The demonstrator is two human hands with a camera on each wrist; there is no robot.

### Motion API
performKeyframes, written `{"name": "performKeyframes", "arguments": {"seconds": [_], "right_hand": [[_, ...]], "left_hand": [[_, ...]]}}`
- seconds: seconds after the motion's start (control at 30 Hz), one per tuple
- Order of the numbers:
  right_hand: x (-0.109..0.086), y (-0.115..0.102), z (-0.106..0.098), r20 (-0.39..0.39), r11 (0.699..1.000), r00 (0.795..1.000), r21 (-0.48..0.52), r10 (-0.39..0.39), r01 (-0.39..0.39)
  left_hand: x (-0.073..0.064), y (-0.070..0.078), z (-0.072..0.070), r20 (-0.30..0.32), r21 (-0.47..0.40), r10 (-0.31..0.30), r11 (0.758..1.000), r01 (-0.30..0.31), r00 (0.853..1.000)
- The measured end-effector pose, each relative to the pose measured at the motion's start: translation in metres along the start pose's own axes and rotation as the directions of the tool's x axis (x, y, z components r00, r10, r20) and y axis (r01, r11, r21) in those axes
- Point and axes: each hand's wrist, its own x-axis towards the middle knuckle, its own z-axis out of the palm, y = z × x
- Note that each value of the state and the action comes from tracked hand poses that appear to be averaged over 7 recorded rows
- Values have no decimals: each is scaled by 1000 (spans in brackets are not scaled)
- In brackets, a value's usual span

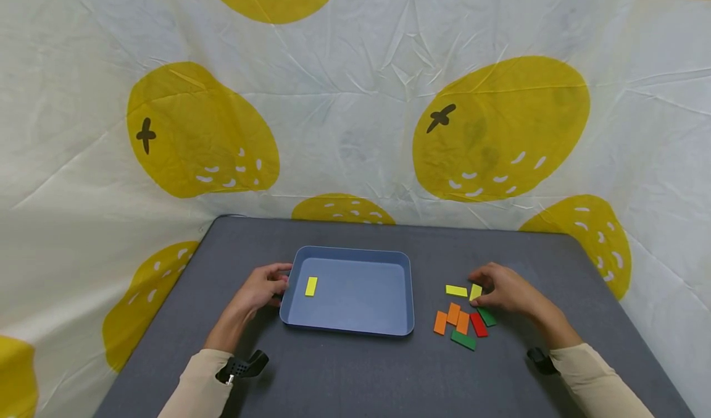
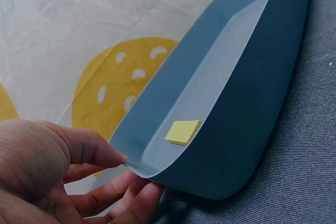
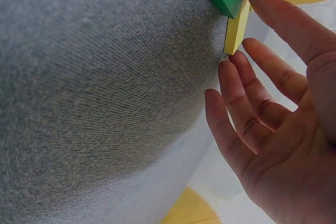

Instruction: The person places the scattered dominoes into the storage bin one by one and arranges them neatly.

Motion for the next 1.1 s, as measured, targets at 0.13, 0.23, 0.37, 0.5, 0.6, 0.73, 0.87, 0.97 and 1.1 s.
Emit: {"name": "performKeyframes", "arguments": {"seconds": [0.13,0.23,0.37,0.5,0.6,0.73,0.87,0.97,1.1], "right_hand": [[-1,2,0,-2,1000,1000,-14,11,-11],[-1,3,1,-1,1000,1000,-15,18,-18],[-1,4,1,0,1000,1000,-4,23,-23],[-1,5,1,-10,1000,1000,0,25,-25],[-1,6,2,-21,1000,999,-9,29,-29],[-2,7,2,-28,998,998,-34,47,-48],[-2,7,2,-29,998,999,-55,41,-42],[-3,8,3,-35,998,999,-66,22,-24],[-3,9,4,-48,997,999,-78,6,-9]], "left_hand": [[0,0,1,-1,4,0,1000,0,1000],[0,0,1,-3,8,3,1000,-3,1000],[-1,-1,1,-4,10,6,1000,-6,1000],[-1,0,2,-3,4,3,1000,-3,1000],[-1,0,2,-4,1,-1,1000,1,1000],[0,0,2,-7,3,-5,1000,5,1000],[0,-1,2,-6,5,-8,1000,8,1000],[0,-1,2,-2,0,-5,1000,5,1000],[1,-1,2,-4,0,-2,1000,2,1000]]}}
